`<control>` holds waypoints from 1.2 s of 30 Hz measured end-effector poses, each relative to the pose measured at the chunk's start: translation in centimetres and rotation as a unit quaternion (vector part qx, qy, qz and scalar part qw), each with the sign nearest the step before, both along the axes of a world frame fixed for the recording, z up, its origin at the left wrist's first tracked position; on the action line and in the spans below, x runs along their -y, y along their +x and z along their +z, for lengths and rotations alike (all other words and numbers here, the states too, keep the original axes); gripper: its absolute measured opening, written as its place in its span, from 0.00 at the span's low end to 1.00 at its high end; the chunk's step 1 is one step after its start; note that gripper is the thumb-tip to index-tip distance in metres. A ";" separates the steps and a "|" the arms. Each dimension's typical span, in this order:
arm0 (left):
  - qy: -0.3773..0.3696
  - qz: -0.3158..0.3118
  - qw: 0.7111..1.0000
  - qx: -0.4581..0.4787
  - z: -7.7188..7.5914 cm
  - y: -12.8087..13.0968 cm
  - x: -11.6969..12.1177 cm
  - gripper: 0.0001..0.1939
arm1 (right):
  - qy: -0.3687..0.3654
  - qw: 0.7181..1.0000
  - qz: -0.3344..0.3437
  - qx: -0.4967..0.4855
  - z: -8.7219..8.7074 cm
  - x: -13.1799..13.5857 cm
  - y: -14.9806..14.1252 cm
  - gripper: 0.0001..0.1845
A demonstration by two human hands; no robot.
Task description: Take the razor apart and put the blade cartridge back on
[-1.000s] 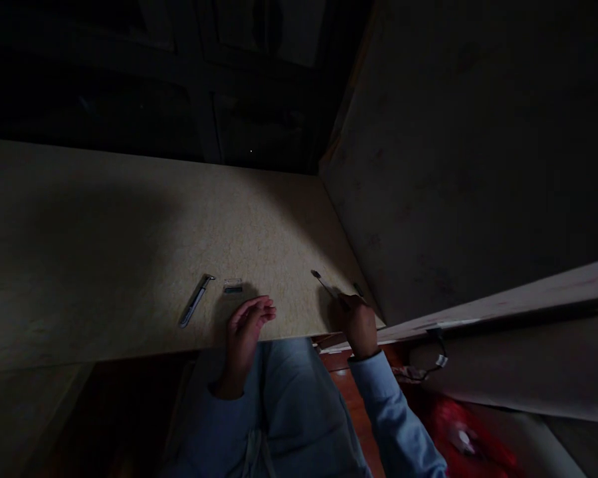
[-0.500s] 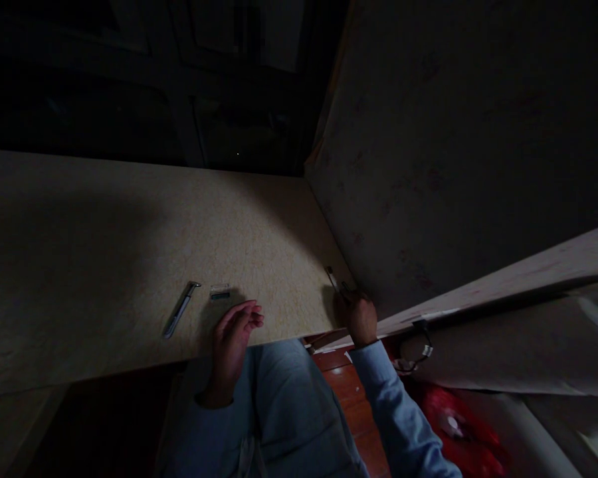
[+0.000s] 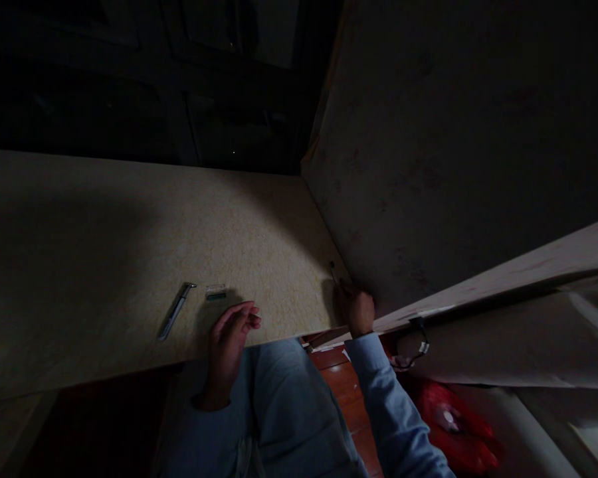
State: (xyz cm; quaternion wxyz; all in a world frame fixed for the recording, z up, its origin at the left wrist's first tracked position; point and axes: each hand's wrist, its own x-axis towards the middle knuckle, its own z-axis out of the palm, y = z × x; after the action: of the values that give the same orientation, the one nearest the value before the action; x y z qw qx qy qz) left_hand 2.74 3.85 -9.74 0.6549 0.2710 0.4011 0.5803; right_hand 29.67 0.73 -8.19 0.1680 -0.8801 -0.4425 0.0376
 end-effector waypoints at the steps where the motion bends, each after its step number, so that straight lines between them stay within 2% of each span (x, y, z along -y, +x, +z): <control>1: 0.002 -0.003 1.000 -0.002 0.1 0.0 0.0 0.18 | 0.008 1.000 -0.001 0.001 -0.1 0.1 0.0 0.17; 8: 0.006 -0.006 1.000 -0.008 0.1 -0.1 0.0 0.17 | 0.060 0.998 0.032 0.020 -0.1 0.6 1.0 0.18; 13: 0.013 -0.008 1.000 -0.010 -0.2 -0.1 0.0 0.17 | 0.043 0.997 0.062 0.025 0.0 0.4 1.7 0.17; 22: 0.008 -0.003 1.000 -0.007 -0.4 -0.1 0.0 0.17 | 0.018 0.999 0.037 0.015 -0.1 -0.1 1.4 0.16; 32: 0.003 -0.007 1.000 0.003 -0.4 -0.1 0.1 0.17 | 0.037 0.999 0.040 0.007 -0.3 0.2 1.5 0.16; 36: 0.001 -0.012 1.000 0.004 -0.1 -0.1 0.0 0.18 | 0.068 0.997 0.045 0.014 0.1 1.1 1.5 0.16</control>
State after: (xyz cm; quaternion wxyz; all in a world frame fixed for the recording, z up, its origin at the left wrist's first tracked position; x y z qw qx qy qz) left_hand 2.61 3.88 -9.82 0.6631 0.2736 0.3946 0.5743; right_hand 31.20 -0.35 -8.12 0.2191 -0.8464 -0.4853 0.0023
